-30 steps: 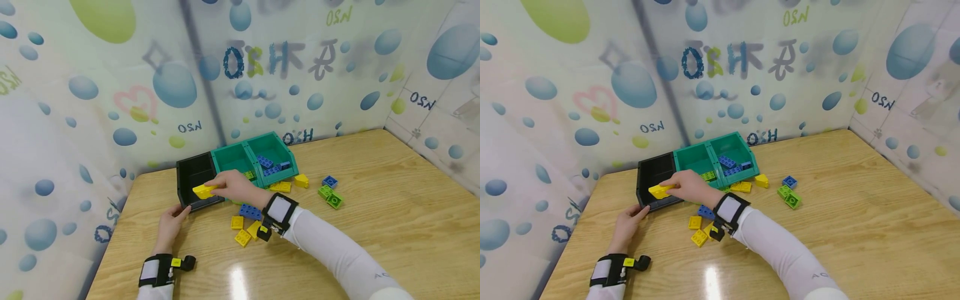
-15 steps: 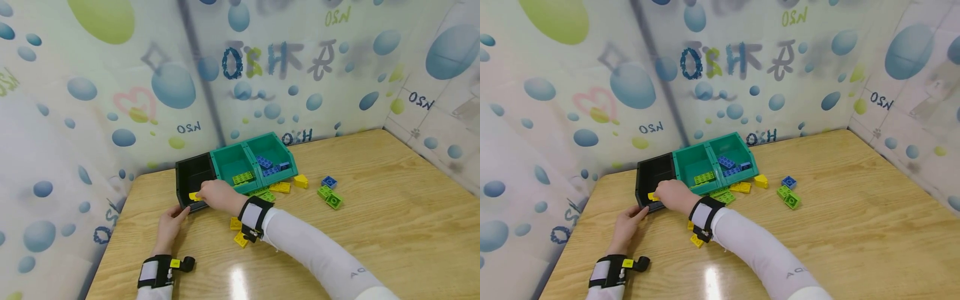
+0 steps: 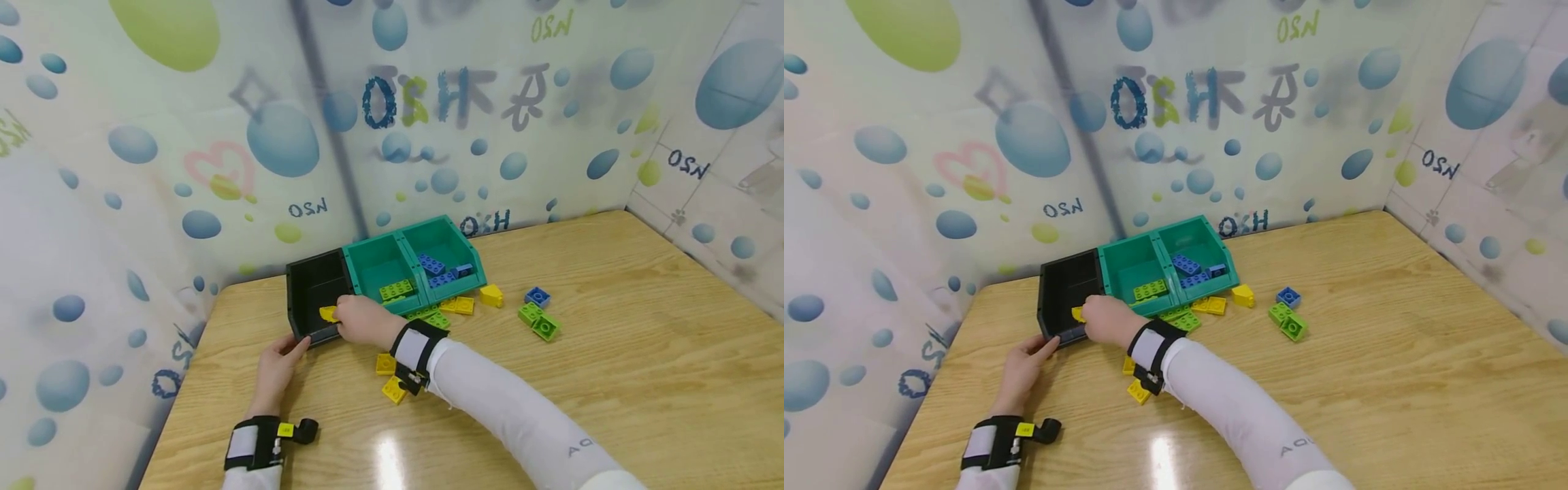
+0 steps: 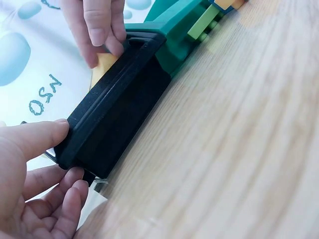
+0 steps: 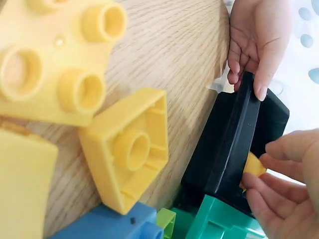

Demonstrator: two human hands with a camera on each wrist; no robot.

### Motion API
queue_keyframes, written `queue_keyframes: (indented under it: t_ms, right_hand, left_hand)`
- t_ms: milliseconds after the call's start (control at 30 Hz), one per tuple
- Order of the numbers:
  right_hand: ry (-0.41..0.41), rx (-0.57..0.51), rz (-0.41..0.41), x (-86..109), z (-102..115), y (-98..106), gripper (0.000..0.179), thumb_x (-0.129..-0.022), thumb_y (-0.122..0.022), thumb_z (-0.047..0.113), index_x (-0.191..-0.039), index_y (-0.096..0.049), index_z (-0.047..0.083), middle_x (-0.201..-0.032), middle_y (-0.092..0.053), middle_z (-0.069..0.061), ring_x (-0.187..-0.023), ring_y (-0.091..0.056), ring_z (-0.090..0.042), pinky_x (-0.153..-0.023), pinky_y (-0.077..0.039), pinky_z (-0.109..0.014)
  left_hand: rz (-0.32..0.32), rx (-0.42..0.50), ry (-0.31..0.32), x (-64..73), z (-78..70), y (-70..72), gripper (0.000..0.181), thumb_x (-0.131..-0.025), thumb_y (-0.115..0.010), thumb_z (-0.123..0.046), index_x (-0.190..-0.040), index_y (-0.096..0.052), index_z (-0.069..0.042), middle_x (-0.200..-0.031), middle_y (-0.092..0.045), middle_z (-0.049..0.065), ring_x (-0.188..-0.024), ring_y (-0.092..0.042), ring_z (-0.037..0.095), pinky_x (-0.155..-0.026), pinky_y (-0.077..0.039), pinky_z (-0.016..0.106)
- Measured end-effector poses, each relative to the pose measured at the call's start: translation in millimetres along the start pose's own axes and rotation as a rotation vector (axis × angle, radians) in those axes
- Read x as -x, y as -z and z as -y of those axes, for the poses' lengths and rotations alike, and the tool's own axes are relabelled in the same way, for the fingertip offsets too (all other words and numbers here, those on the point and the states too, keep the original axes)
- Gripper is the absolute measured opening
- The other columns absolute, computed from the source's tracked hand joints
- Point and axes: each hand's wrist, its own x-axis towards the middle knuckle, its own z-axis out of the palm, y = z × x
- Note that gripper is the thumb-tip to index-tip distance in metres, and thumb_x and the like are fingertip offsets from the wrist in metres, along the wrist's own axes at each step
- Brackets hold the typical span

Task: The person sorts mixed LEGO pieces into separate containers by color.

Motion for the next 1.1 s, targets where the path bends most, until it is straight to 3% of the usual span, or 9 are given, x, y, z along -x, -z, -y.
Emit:
queue_keyframes:
  t_ms: [167,367,500,700,833,1000,1100]
  right_hand:
    - [0.013,0.042,0.056,-2.2,-1.0,-6.5,0.021,-0.092,-0.06,0.023,-0.107,-0.073,0.013,-0.105,-0.067,0.0,-0.091,-0.059,-0.012,-0.085,-0.048,-0.025]
    - [0.011,0.103,0.152,0.8,3.8,-8.9,0.038,-0.092,-0.062,0.03,-0.128,-0.06,0.019,-0.118,-0.067,0.004,-0.111,-0.057,-0.017,-0.097,-0.043,-0.031]
    - [0.01,0.025,0.18,5.6,2.4,-6.0,0.042,-0.092,-0.062,0.03,-0.133,-0.055,0.02,-0.125,-0.063,0.003,-0.119,-0.052,-0.019,-0.101,-0.04,-0.033]
    - [0.065,-0.147,0.137,23.0,-10.8,11.3,0.037,-0.094,-0.058,0.026,-0.129,-0.058,0.017,-0.13,-0.058,-0.002,-0.118,-0.053,-0.019,-0.1,-0.043,-0.033]
    - [0.06,-0.359,0.1,42.7,-26.3,18.1,0.032,-0.095,-0.057,0.025,-0.125,-0.061,0.014,-0.126,-0.06,-0.002,-0.113,-0.055,-0.017,-0.096,-0.045,-0.031]
    - [0.007,-0.852,0.078,72.3,-52.6,14.0,0.029,-0.098,-0.051,0.023,-0.119,-0.063,0.006,-0.119,-0.064,-0.01,-0.107,-0.059,-0.023,-0.092,-0.048,-0.033]
    - [-0.021,-1.057,0.048,88.6,-66.9,7.7,0.03,-0.099,-0.049,0.019,-0.117,-0.062,-0.001,-0.113,-0.065,-0.02,-0.103,-0.061,-0.032,-0.091,-0.05,-0.038]
  left_hand:
    - [-0.007,0.005,-0.011,-1.0,1.7,-0.1,0.058,-0.091,-0.062,-0.037,-0.131,-0.051,0.002,-0.13,-0.053,0.023,-0.117,-0.047,0.031,-0.099,-0.037,0.044]
    - [-0.013,-0.004,-0.021,-1.7,3.1,-1.5,0.055,-0.091,-0.062,-0.036,-0.13,-0.053,0.002,-0.128,-0.055,0.023,-0.116,-0.048,0.031,-0.099,-0.038,0.045]
    - [-0.013,-0.004,-0.026,-2.4,3.4,-2.2,0.055,-0.091,-0.062,-0.036,-0.13,-0.053,0.002,-0.128,-0.055,0.023,-0.116,-0.048,0.031,-0.099,-0.038,0.045]
    - [-0.008,0.001,-0.026,-2.7,2.0,-1.9,0.054,-0.091,-0.061,-0.035,-0.13,-0.053,0.002,-0.127,-0.055,0.023,-0.115,-0.048,0.03,-0.097,-0.038,0.042]
    - [0.001,-0.006,-0.006,-1.1,1.4,0.2,0.057,-0.091,-0.061,-0.036,-0.132,-0.051,0.002,-0.13,-0.053,0.023,-0.117,-0.046,0.031,-0.1,-0.037,0.045]
    - [0.006,-0.001,0.017,0.8,0.4,1.4,0.058,-0.092,-0.06,-0.037,-0.133,-0.05,0.002,-0.132,-0.051,0.023,-0.117,-0.045,0.031,-0.101,-0.036,0.045]
    - [0.008,-0.003,0.019,0.8,-0.6,1.8,0.059,-0.092,-0.06,-0.038,-0.134,-0.049,0.002,-0.133,-0.05,0.023,-0.118,-0.044,0.031,-0.102,-0.036,0.046]
